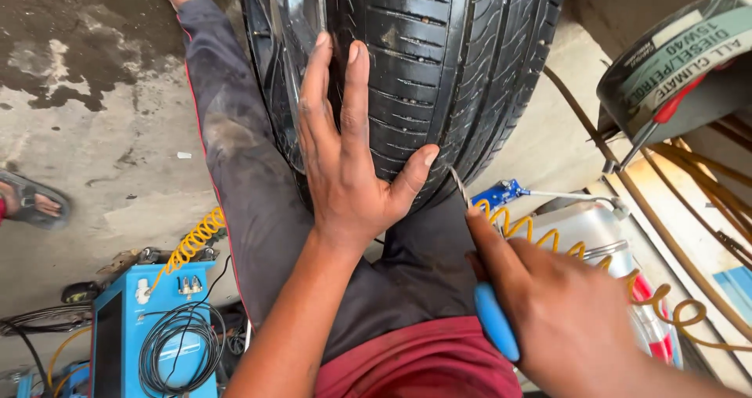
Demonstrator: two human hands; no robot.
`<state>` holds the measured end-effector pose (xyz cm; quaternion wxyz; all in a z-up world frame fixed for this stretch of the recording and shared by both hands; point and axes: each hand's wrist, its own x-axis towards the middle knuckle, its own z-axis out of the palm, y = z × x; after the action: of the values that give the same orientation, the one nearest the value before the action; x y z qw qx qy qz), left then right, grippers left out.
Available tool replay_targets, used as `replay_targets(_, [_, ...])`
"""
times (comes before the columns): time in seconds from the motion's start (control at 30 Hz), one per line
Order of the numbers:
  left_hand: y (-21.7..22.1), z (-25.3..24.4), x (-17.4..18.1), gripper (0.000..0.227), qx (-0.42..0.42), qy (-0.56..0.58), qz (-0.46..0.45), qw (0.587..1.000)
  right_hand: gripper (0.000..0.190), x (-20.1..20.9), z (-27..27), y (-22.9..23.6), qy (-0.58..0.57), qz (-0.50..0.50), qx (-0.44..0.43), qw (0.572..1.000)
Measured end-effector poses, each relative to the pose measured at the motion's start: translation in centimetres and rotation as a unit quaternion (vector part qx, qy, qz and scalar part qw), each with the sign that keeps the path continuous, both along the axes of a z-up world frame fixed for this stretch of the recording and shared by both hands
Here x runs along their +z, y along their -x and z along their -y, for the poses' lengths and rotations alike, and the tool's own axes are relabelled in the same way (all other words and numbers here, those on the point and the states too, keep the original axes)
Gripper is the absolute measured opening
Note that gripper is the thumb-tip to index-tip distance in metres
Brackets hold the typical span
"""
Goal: Repairing a car tire by plugging a puncture with a repair tool and pliers.
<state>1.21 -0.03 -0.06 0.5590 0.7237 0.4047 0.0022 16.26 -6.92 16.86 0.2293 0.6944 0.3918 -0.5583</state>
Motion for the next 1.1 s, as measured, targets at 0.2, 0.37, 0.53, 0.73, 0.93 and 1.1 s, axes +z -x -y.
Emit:
replay_targets(0.2, [0.2, -0.5, 0.0, 0.088, 0.008, 0.020, -0.004, 1.000, 0.053, -1.1, 4.7, 4.7, -0.209, 0.087, -0.171, 0.959])
replay_targets(0.37, [0.2, -0.4, 0.1, 0.088, 0.007, 0.025, -0.010, 1.000, 0.053, -1.2, 4.0, 4.9, -0.275, 0.104, -0.250, 0.923])
replay_targets(0.53, [0.0, -0.2, 0.2, 0.088, -0.001, 0.025, -0.003, 1.000, 0.055, -1.3, 4.9, 5.9, -0.216, 0.129, -0.211, 0.944])
replay_targets(0.73, [-0.4, -0.7, 0.2, 0.088, 0.008, 0.020, 0.004, 1.000, 0.054, -3.4, 9.2, 3.6, -0.343, 0.054, -0.149, 0.926])
replay_targets(0.93, [0.5, -0.7, -0.1, 0.087, 0.016, 0.009, 0.002, 1.000, 0.056, -2.9, 8.8, 0.6, -0.295, -0.020, -0.023, 0.955])
replay_targets(1.1, [0.1, -0.7, 0.2, 0.084, 0.013, 0.012, 0.002, 1.000, 0.061, -0.3, 3.7, -0.5, -0.139, -0.032, 0.066, 0.988])
